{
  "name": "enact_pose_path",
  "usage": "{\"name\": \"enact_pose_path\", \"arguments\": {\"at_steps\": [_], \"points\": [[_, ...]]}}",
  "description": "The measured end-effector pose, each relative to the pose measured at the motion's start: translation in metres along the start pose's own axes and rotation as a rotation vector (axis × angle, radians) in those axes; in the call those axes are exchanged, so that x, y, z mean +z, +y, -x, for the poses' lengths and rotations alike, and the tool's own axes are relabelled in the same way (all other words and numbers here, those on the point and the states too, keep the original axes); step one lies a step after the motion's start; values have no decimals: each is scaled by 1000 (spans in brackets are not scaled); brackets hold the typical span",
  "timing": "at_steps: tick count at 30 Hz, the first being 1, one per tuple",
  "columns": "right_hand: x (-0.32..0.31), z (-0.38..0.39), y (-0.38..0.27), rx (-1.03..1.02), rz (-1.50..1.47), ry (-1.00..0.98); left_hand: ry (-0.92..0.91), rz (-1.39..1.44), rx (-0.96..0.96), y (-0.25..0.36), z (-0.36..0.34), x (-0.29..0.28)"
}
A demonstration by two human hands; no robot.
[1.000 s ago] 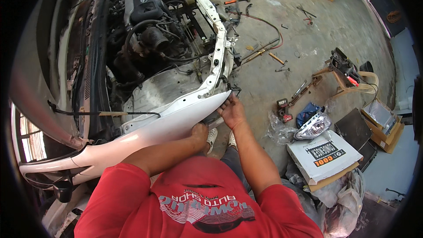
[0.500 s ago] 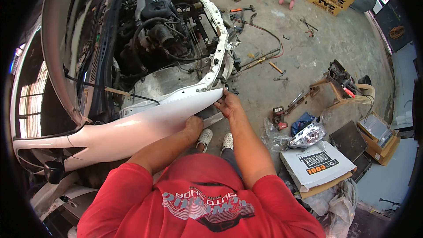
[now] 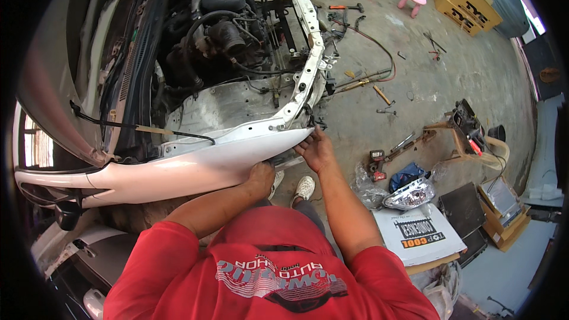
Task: The person positions a new headlight assembly against the front of a white vehicle, aligns it with the mounting points, and presses it into place.
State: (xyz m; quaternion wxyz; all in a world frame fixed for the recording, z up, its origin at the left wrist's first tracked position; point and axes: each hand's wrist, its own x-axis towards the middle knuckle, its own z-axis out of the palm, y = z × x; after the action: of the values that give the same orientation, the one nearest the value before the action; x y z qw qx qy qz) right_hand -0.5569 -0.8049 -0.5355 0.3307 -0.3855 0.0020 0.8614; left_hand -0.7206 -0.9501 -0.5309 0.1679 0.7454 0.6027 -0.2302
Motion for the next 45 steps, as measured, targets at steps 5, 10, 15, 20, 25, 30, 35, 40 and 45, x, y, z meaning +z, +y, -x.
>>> {"name": "enact_pose_path", "arguments": {"at_steps": [5, 10, 15, 20, 25, 30, 35, 40, 45], "points": [[-20, 21, -5, 63, 130, 4, 181, -84, 47, 6, 16, -2], [-47, 31, 8, 163, 325, 13, 3, -351, 89, 11, 11, -11], [-48, 36, 24, 170, 335, -85, -79, -249, -105, 16, -2, -2], [-40, 26, 1, 40, 262, -75, -11, -65, -33, 10, -1, -5], [-25, 15, -32, -79, 364, -41, 268, 432, 238, 14, 22, -22], [-15, 30, -20, 33, 511, -88, -3, 818, 38, -1, 49, 0], [-15, 40, 29, 240, 563, -256, -40, 479, 145, -1, 56, -22], [-19, 41, 43, 156, 519, -273, -147, 136, 311, 15, 41, -60], [-21, 39, 49, 59, 489, -245, -205, -655, 229, 19, 26, -46]]}}
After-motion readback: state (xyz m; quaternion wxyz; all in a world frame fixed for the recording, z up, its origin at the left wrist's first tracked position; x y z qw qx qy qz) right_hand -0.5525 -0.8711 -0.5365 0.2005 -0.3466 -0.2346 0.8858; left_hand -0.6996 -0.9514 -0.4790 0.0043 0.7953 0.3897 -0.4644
